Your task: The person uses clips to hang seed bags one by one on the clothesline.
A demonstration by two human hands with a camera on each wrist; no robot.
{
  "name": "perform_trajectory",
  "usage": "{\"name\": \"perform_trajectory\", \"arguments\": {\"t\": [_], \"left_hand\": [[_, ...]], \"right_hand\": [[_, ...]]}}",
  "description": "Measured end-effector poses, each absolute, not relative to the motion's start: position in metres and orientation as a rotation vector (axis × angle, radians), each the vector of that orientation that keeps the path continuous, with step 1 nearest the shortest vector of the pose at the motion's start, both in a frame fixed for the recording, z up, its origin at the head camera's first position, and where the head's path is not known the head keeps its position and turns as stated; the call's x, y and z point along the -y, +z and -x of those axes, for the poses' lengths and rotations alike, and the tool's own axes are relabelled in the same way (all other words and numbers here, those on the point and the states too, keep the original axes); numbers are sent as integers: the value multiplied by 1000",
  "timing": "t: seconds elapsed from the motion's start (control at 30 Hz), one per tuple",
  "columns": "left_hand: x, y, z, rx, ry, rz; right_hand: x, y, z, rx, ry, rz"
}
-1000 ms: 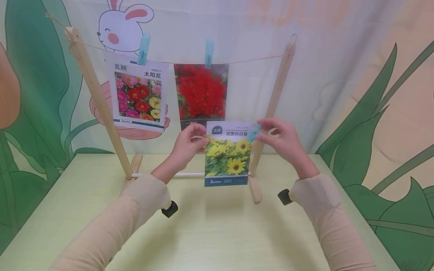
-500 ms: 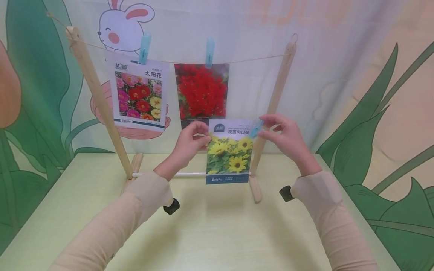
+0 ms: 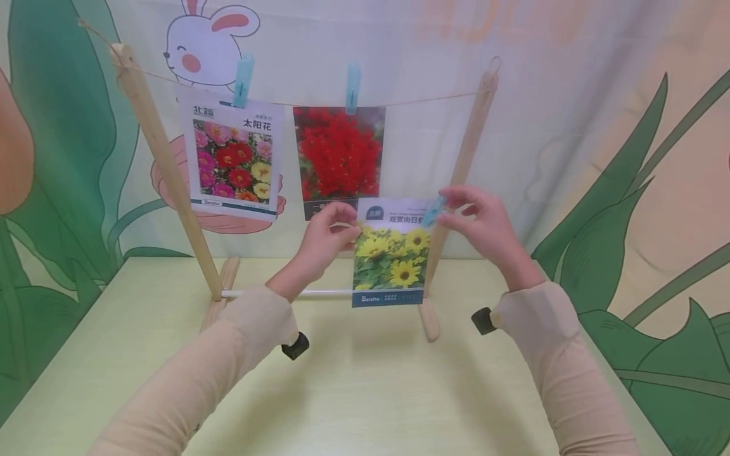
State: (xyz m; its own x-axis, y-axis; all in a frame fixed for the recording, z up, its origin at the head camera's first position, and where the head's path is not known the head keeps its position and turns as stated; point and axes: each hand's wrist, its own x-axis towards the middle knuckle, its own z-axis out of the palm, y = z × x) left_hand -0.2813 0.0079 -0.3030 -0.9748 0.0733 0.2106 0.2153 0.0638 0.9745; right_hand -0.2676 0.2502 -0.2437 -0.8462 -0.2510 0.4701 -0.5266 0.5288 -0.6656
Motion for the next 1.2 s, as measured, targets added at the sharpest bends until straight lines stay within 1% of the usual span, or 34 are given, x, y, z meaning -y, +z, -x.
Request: {"name": "perform_trajectory", "arguments": {"t": [0.63,1.2], "left_hand": [[-15,-304,286,2177,-2060,298],[-19,-294,286,2153,-2058,304]], "right_hand": [[-250,-236,270,2451,1208,-624],[-250,-227,269,2429,1208,-641]]}}
